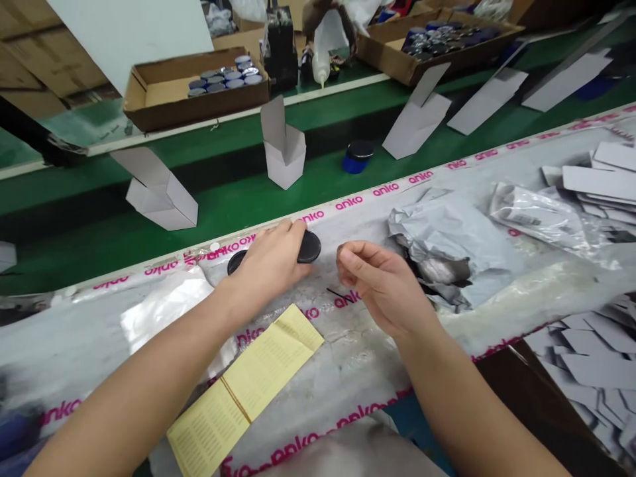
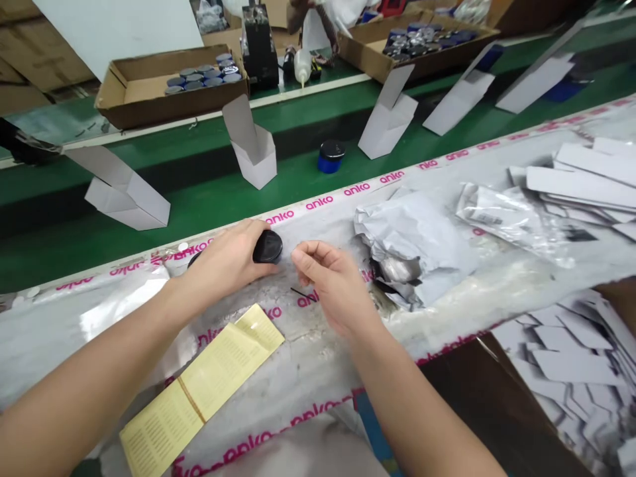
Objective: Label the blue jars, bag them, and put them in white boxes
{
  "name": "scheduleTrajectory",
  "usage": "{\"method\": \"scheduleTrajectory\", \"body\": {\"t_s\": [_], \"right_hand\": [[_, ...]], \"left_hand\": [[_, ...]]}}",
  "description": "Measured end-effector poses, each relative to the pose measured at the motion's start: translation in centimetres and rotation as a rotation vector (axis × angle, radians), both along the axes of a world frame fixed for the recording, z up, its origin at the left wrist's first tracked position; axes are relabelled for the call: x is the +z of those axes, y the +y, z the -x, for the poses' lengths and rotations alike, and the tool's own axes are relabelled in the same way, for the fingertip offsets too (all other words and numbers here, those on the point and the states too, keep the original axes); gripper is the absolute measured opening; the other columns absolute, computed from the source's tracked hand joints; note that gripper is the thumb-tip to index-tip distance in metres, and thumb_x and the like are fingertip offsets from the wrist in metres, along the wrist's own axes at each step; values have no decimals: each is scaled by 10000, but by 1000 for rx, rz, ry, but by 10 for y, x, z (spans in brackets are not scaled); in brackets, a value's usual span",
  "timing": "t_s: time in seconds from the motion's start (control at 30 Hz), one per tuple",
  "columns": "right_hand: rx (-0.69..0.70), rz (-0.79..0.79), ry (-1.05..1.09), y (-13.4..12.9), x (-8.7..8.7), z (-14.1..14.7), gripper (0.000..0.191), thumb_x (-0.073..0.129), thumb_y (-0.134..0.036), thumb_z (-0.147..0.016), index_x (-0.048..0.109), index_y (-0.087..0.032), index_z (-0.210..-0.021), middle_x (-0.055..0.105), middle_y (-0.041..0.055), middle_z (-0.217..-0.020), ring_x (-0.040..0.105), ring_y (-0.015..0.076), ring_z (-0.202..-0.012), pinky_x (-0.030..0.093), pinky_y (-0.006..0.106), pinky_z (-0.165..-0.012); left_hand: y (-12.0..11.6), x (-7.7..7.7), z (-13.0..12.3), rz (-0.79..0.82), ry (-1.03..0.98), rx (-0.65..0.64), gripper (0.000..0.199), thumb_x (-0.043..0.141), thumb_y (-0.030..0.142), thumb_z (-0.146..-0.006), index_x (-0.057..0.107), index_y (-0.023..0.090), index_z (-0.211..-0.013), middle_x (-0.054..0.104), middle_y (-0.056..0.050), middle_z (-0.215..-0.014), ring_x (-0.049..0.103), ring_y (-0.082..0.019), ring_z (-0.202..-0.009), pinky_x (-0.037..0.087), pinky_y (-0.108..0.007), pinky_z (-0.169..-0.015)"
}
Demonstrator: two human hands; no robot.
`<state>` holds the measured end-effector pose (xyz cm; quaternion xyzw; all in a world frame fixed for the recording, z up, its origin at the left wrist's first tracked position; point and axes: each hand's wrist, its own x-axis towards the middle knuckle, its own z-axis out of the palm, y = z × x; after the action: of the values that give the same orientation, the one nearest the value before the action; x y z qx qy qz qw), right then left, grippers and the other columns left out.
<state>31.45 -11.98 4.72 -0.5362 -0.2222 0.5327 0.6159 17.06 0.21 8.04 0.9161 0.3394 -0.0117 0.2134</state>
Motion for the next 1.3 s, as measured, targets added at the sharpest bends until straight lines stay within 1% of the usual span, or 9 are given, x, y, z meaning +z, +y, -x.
{"method": "scheduleTrajectory", "body": {"t_s": [0.07,0.13,0.17,0.23,0.4,0.5,0.63,0.87,1.3], "right_hand": [[-16,-26,-19,-2,2,-7,307,892,-443,-727,696,-206,-734,545,-24,-701,446,107,-645,361,251,-607],[-26,-34,-21,-4,2,-10,289,892,-429,-734,702,-210,-741,558,-19,-736,461,112,-669,377,251,-622],[-20,-29,-12,-5,2,-11,286,896,-425,-730,705,-212,-743,564,-17,-753,469,115,-679,387,253,-627],[-2,-12,18,-8,1,-8,294,902,-430,-716,706,-213,-744,570,-11,-778,486,126,-702,407,261,-640],[63,8,-35,-11,-2,-2,278,850,-438,-766,687,-214,-758,557,-16,-788,471,132,-716,395,283,-672],[184,17,-205,-11,-2,-2,234,761,-413,-843,665,-220,-753,552,-19,-773,470,143,-735,369,298,-694],[247,50,-414,-13,3,-3,186,708,-378,-866,672,-231,-758,618,12,-946,569,192,-918,416,330,-805],[169,112,-555,-26,8,8,158,697,-389,-853,696,-249,-779,605,60,-1113,592,261,-1120,477,375,-863],[104,62,-609,-29,2,16,125,696,-352,-852,709,-249,-781,608,75,-1101,615,246,-1089,517,335,-764]], "left_hand": [[3,0,2,108,-58,-203,424,643,52,-805,633,207,-1199,686,-97,-1227,662,-311,-1156,525,-435,-971],[5,-2,9,263,-100,-383,638,521,-73,-730,652,294,-1235,670,-38,-1304,655,-267,-1214,533,-382,-981],[4,-4,13,322,-117,-400,708,503,-85,-709,648,329,-1265,648,-22,-1357,644,-265,-1248,538,-374,-985],[-4,-9,20,373,-182,-274,750,568,-42,-719,593,352,-1357,588,-34,-1451,605,-298,-1319,537,-404,-1019],[-47,-34,28,402,-392,251,927,888,266,-683,408,242,-1476,514,-180,-1499,560,-409,-1342,487,-579,-1079],[-66,-51,27,455,-591,365,875,854,225,-738,362,276,-1460,588,-142,-1415,578,-357,-1336,459,-572,-1108],[-73,-66,28,535,-813,332,791,829,161,-763,393,329,-1400,653,-75,-1351,615,-282,-1310,455,-496,-1128],[-75,-75,34,538,-876,282,804,844,181,-786,398,374,-1427,663,-54,-1386,611,-263,-1340,498,-425,-1085],[-75,-79,35,546,-917,244,770,846,157,-790,423,377,-1394,669,-34,-1384,604,-243,-1350,457,-454,-1156]]}}
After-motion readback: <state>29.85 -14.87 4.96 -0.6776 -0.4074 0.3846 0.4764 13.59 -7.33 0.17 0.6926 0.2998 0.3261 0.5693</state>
